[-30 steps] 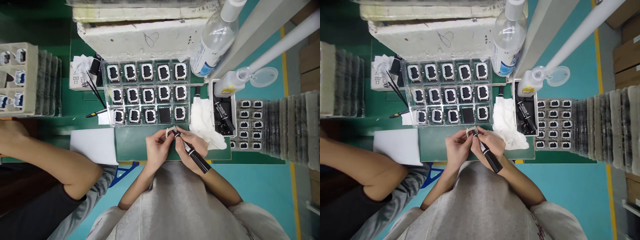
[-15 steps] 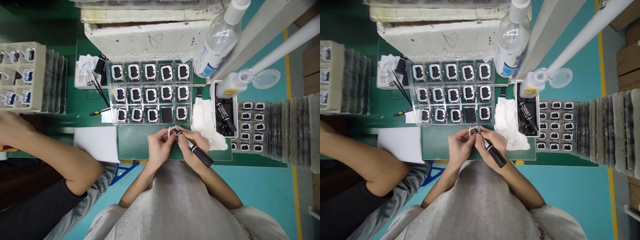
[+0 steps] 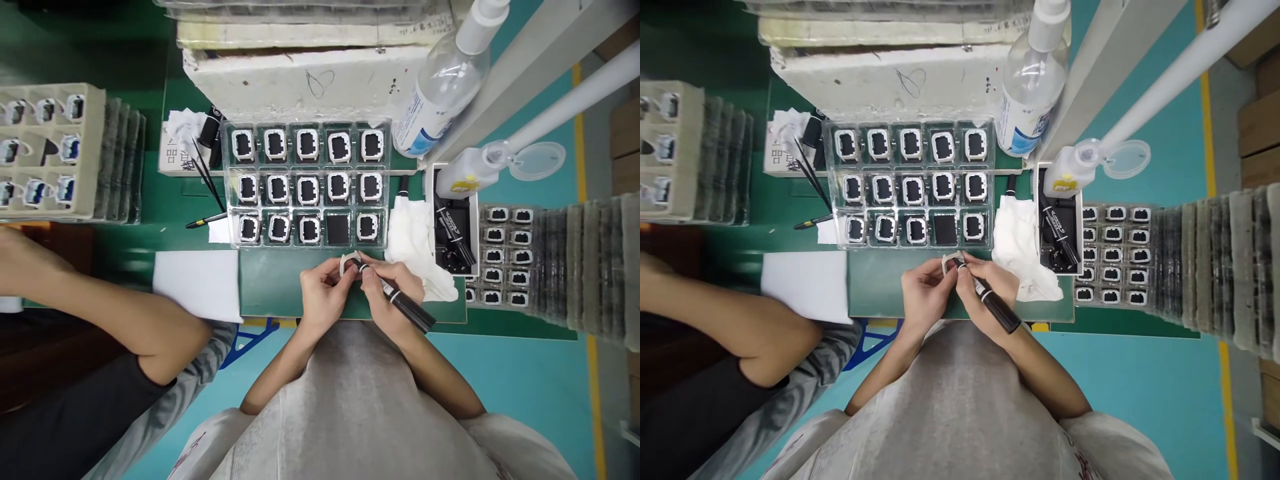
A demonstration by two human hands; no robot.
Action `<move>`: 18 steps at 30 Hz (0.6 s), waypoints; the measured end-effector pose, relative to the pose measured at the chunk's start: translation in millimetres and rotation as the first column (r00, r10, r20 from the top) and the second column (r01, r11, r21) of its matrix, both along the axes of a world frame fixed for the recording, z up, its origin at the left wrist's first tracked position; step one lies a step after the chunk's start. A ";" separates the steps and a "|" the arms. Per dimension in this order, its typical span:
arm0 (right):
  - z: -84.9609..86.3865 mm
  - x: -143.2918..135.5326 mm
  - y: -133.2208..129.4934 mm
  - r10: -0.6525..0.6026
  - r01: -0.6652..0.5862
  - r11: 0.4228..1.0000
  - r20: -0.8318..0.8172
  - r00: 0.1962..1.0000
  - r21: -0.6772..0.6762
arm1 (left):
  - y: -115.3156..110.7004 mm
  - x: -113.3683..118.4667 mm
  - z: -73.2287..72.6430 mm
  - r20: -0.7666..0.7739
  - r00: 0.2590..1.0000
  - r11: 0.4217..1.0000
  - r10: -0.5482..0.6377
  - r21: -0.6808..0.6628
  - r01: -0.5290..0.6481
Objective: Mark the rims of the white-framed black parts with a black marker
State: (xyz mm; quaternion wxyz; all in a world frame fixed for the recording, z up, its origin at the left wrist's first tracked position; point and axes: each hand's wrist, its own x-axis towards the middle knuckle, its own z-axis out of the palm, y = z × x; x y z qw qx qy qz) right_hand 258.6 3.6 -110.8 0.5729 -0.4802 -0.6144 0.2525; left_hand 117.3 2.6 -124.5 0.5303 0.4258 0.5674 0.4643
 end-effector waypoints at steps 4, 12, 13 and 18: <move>-2.0 -2.5 -1.0 0.020 -0.032 0.991 0.091 0.996 0.130 | 0.5 -0.7 3.5 -0.070 0.997 1.000 0.011 0.017 -0.010; 4.3 -0.6 -1.4 0.004 -0.004 1.000 -0.006 1.000 -0.005 | 0.2 0.4 2.2 -0.125 0.992 0.999 0.017 0.047 -0.011; 4.6 -0.1 -1.1 0.015 -0.015 1.000 -0.002 1.000 -0.012 | 0.9 0.2 2.6 -0.108 0.994 0.999 0.013 0.044 -0.009; 4.6 -0.6 -2.6 0.033 -0.033 0.999 -0.050 0.998 0.014 | 6.0 -0.3 9.7 0.036 0.999 1.000 0.013 0.013 -0.013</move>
